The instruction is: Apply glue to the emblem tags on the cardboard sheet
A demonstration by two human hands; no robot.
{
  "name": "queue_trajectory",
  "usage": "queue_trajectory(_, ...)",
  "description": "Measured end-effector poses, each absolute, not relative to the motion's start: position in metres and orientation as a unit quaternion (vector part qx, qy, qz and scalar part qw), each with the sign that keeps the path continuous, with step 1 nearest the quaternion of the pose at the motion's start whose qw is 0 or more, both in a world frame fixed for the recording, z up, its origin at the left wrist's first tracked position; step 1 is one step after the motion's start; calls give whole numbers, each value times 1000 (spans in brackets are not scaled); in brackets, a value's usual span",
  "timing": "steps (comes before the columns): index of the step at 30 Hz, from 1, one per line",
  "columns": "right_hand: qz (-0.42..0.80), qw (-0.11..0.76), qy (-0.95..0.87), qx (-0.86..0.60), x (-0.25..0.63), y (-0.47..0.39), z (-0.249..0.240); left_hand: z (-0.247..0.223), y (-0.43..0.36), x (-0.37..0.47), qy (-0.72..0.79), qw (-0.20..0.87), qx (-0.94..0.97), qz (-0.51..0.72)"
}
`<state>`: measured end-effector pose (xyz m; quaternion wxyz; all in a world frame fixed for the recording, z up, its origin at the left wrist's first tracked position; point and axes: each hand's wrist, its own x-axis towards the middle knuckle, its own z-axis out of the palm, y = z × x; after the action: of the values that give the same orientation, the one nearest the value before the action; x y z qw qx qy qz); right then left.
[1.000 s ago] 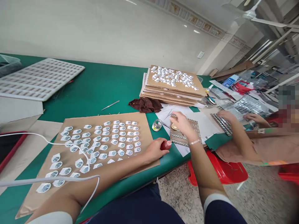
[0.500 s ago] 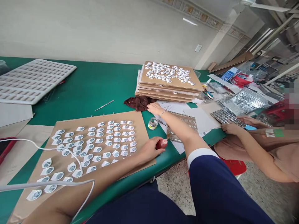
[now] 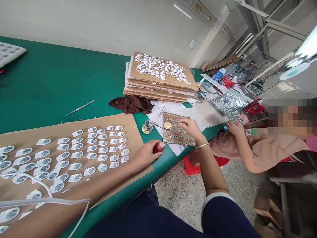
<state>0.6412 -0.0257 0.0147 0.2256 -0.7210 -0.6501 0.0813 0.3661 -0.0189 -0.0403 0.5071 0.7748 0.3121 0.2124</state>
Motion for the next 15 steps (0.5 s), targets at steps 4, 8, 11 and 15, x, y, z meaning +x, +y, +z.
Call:
queue_trajectory(4, 94, 240, -600, -758, 650, -65, -12, -39, -15, 357, 310, 505, 781, 199)
queue_trajectory(8, 159, 272, -604, -732, 623, -74, -17, -36, -12, 354, 319, 505, 780, 186)
queue_trajectory(11, 257, 321, -637, -653, 594, -75, -10, -39, -13, 362, 305, 511, 777, 207)
queue_trajectory(15, 382, 450, -601, -539, 566, -75, -12, -41, -14, 377, 291, 538, 765, 203)
